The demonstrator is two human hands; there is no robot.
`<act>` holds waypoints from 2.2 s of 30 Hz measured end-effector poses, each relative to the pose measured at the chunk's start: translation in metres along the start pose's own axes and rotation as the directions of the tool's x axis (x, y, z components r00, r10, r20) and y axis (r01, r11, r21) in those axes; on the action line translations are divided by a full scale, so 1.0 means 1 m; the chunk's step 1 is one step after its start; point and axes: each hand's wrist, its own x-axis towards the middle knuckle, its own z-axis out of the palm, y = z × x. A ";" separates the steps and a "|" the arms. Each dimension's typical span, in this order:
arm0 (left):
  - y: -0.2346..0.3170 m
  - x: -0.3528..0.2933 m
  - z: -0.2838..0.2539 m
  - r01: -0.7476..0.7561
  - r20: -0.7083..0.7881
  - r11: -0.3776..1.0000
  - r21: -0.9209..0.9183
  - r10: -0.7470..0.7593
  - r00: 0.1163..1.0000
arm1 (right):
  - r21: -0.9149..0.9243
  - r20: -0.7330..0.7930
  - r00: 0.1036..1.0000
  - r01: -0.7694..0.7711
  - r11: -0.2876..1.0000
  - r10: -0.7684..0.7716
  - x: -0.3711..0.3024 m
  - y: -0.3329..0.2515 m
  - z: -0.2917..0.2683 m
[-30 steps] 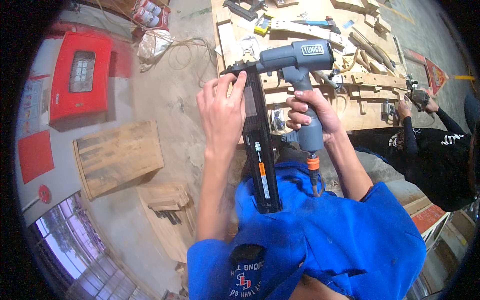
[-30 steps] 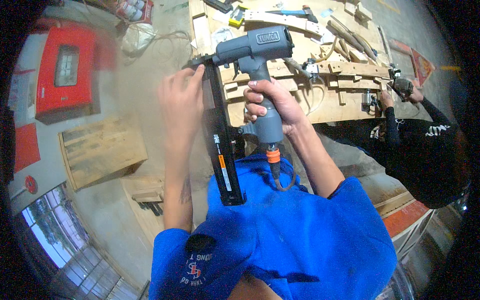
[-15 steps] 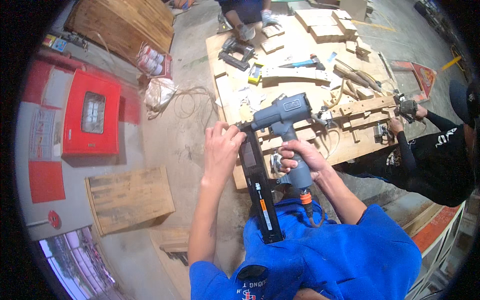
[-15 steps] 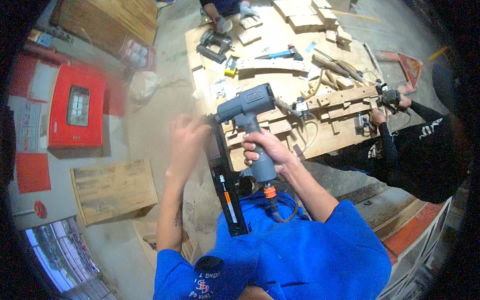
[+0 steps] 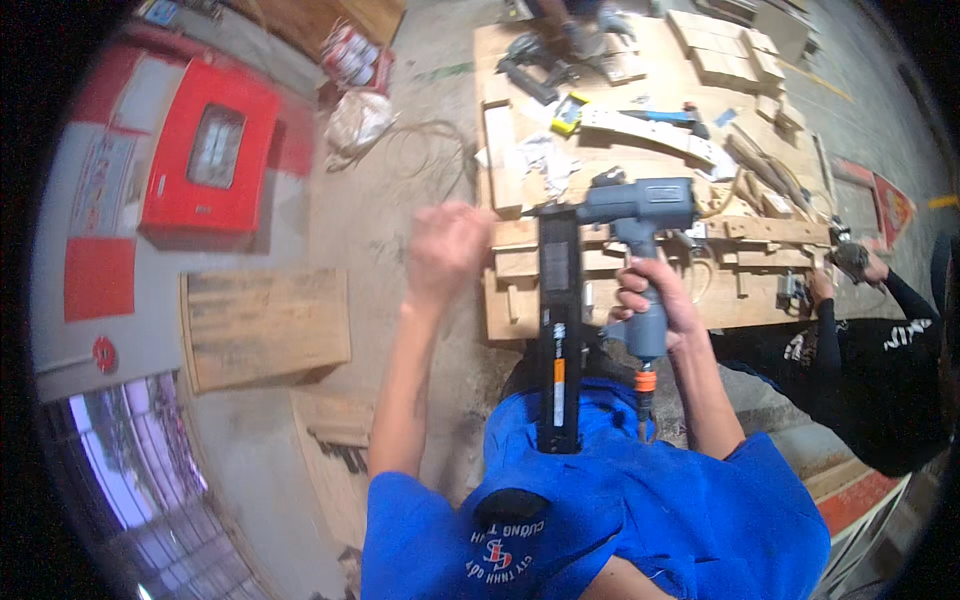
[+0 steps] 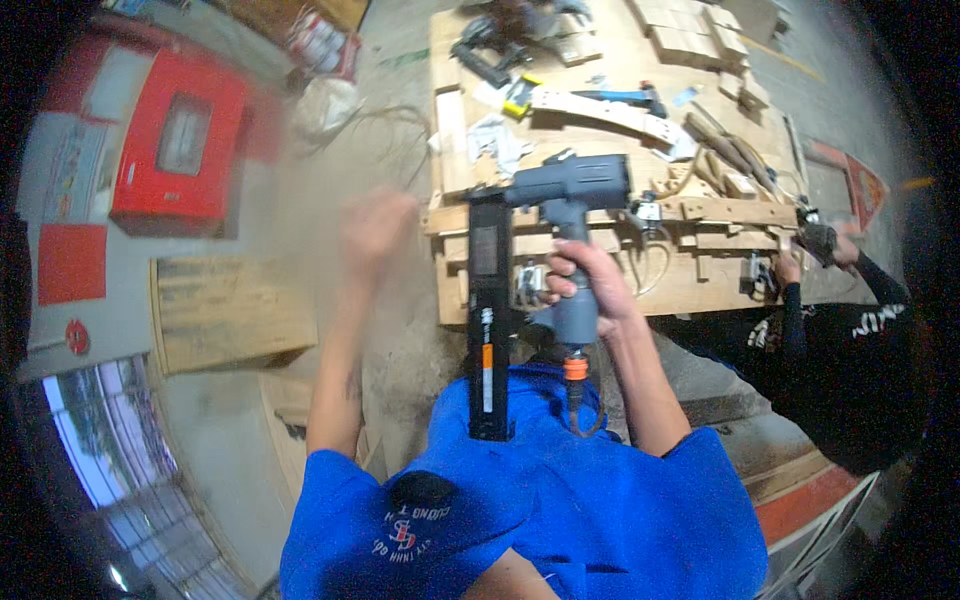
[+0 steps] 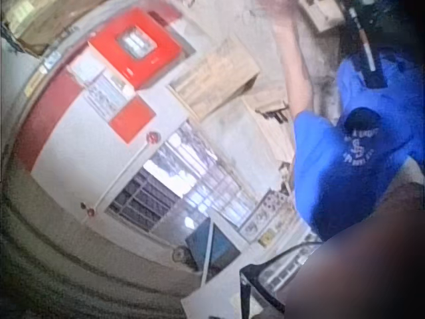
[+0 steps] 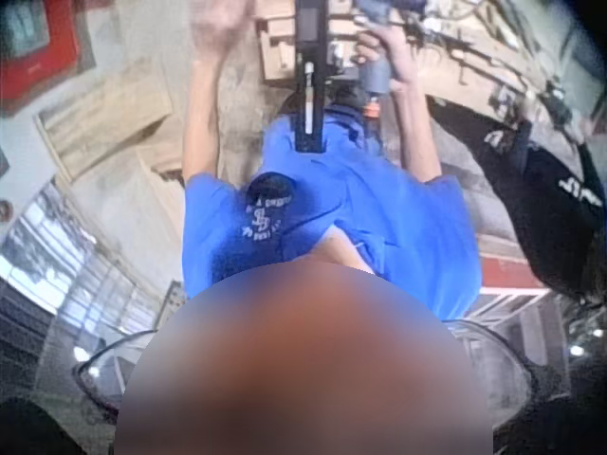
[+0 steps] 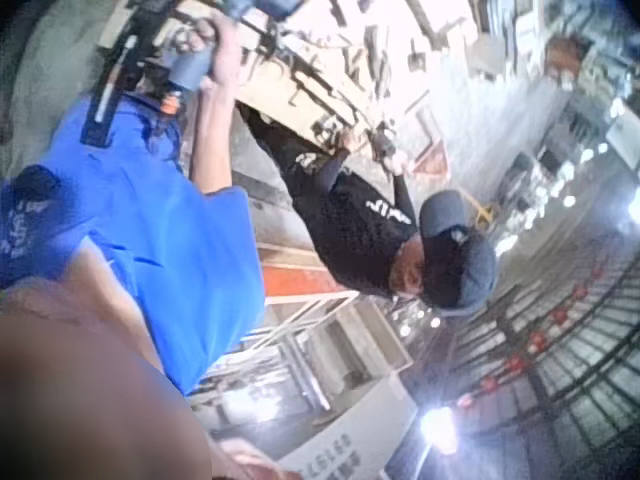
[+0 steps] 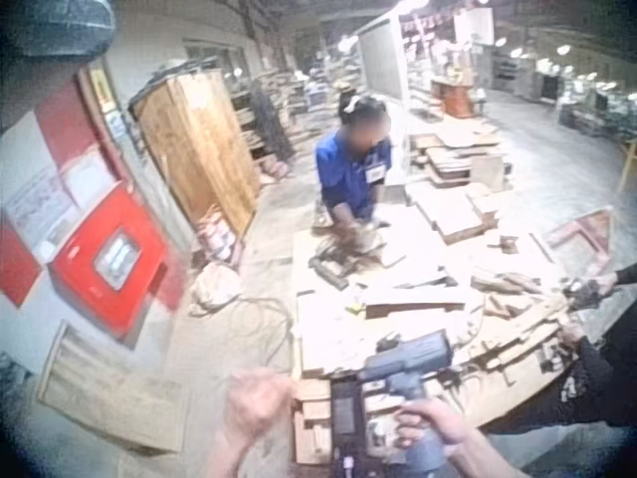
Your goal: The person assembles small wooden frames by placing pieces on a workbench and securing them with a nail gun. They repeatedly pick up wood pieces, align them, and use the nail gun to fasten them together.
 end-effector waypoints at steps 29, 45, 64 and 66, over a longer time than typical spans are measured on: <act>0.055 0.066 0.003 0.366 0.633 0.812 -0.455 0.006 0.774 | 0.069 0.004 1.000 0.027 0.997 -0.027 -0.009 -0.001 -0.001; 0.104 0.037 -0.072 0.517 0.503 0.610 -0.600 -0.215 0.837 | 0.201 0.002 0.995 0.097 0.975 -0.099 -0.021 -0.008 -0.019; 0.191 0.020 -0.062 0.525 0.301 0.636 -0.565 -0.434 0.849 | 0.443 0.054 0.992 0.082 0.893 -0.118 -0.035 -0.008 -0.033; 0.192 0.027 -0.055 0.504 0.247 0.660 -0.557 -0.448 0.859 | 0.421 0.068 0.989 0.087 0.903 -0.128 -0.040 -0.008 -0.026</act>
